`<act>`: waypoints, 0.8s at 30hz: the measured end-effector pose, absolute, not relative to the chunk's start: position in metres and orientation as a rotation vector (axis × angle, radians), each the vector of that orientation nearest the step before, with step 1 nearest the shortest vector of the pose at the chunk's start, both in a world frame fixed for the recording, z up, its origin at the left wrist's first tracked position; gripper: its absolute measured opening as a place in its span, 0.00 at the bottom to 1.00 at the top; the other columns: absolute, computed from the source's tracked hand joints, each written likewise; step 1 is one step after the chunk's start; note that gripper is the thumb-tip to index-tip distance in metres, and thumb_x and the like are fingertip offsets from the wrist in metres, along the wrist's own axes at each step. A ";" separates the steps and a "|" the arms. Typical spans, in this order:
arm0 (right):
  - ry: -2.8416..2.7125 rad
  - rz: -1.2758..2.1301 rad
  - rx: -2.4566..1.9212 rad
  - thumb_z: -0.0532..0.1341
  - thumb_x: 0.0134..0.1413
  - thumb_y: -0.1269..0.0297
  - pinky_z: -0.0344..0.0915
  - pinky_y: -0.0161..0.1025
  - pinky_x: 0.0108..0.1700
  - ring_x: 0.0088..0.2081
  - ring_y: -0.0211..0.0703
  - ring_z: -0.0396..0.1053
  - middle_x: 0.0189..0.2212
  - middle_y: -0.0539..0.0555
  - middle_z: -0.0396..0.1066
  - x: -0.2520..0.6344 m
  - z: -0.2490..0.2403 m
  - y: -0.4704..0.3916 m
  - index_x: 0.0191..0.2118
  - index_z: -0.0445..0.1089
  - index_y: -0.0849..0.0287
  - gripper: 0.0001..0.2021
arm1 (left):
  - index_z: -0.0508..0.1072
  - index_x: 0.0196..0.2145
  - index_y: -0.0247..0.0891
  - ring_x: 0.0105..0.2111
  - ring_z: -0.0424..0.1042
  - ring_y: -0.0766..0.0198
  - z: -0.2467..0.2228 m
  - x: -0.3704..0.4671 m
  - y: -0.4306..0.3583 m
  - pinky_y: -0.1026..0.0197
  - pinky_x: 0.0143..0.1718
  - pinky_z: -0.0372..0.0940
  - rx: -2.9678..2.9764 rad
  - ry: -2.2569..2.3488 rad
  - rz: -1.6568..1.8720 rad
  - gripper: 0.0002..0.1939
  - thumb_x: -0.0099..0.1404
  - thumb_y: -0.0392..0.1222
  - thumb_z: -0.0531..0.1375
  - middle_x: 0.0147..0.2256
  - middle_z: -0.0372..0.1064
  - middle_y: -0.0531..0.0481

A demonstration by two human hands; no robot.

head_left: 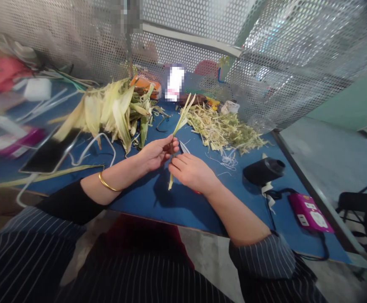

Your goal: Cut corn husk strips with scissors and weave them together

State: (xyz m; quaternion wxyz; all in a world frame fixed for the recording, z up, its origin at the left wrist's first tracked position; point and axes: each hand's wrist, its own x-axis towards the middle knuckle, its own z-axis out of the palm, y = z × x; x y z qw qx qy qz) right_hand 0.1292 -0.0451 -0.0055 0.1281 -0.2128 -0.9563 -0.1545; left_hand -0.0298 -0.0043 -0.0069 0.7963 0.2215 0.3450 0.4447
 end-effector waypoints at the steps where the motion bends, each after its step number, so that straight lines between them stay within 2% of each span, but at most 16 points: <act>1: -2.756 -0.377 -0.638 0.47 0.62 0.74 0.62 0.43 0.40 0.36 0.43 0.67 0.32 0.58 0.72 0.129 -0.006 -0.045 0.36 0.70 0.61 0.14 | 0.69 0.28 0.31 0.19 0.66 0.75 -0.006 -0.030 -0.004 0.73 0.16 0.57 0.456 0.724 0.951 0.12 0.68 0.38 0.54 0.20 0.64 0.53; 5: -2.278 0.141 -0.869 0.53 0.60 0.71 0.65 0.40 0.42 0.37 0.40 0.69 0.38 0.55 0.72 0.135 -0.007 -0.042 0.42 0.68 0.58 0.09 | 0.69 0.29 0.31 0.17 0.61 0.76 -0.005 -0.028 -0.006 0.73 0.18 0.60 0.510 0.716 0.985 0.12 0.68 0.39 0.53 0.18 0.56 0.57; 7: -1.907 0.399 -1.025 0.57 0.58 0.66 0.66 0.38 0.38 0.33 0.38 0.70 0.35 0.52 0.71 0.138 -0.007 -0.038 0.42 0.67 0.57 0.07 | 0.70 0.30 0.31 0.17 0.62 0.76 -0.007 -0.026 -0.010 0.72 0.18 0.61 0.611 0.743 0.981 0.10 0.67 0.39 0.55 0.19 0.58 0.57; 11: -1.506 0.769 -1.111 0.64 0.50 0.60 0.68 0.37 0.32 0.28 0.36 0.69 0.31 0.49 0.69 0.138 -0.008 -0.030 0.39 0.67 0.57 0.11 | 0.72 0.32 0.30 0.19 0.65 0.74 -0.013 -0.019 -0.019 0.70 0.19 0.63 0.799 0.755 0.880 0.09 0.65 0.40 0.58 0.23 0.64 0.54; 13: -1.431 0.843 -1.106 0.65 0.47 0.62 0.68 0.37 0.32 0.27 0.35 0.69 0.29 0.48 0.69 0.137 -0.008 -0.028 0.35 0.67 0.57 0.10 | 0.73 0.32 0.30 0.20 0.66 0.74 -0.015 -0.017 -0.022 0.71 0.18 0.61 0.854 0.731 0.853 0.10 0.65 0.41 0.58 0.23 0.65 0.53; 18: -1.333 0.916 -1.074 0.63 0.48 0.66 0.65 0.34 0.28 0.24 0.32 0.66 0.24 0.46 0.67 0.134 -0.006 -0.030 0.31 0.65 0.58 0.06 | 0.74 0.32 0.30 0.18 0.66 0.75 -0.015 -0.016 -0.023 0.72 0.10 0.42 0.923 0.737 0.834 0.11 0.65 0.42 0.58 0.24 0.67 0.50; 24: -1.381 0.893 -1.150 0.63 0.48 0.66 0.63 0.34 0.26 0.21 0.32 0.62 0.19 0.45 0.65 0.135 -0.001 -0.032 0.28 0.67 0.58 0.05 | 0.74 0.31 0.32 0.18 0.65 0.76 -0.011 -0.015 -0.025 0.71 0.12 0.41 0.954 0.774 0.779 0.08 0.62 0.40 0.60 0.25 0.69 0.50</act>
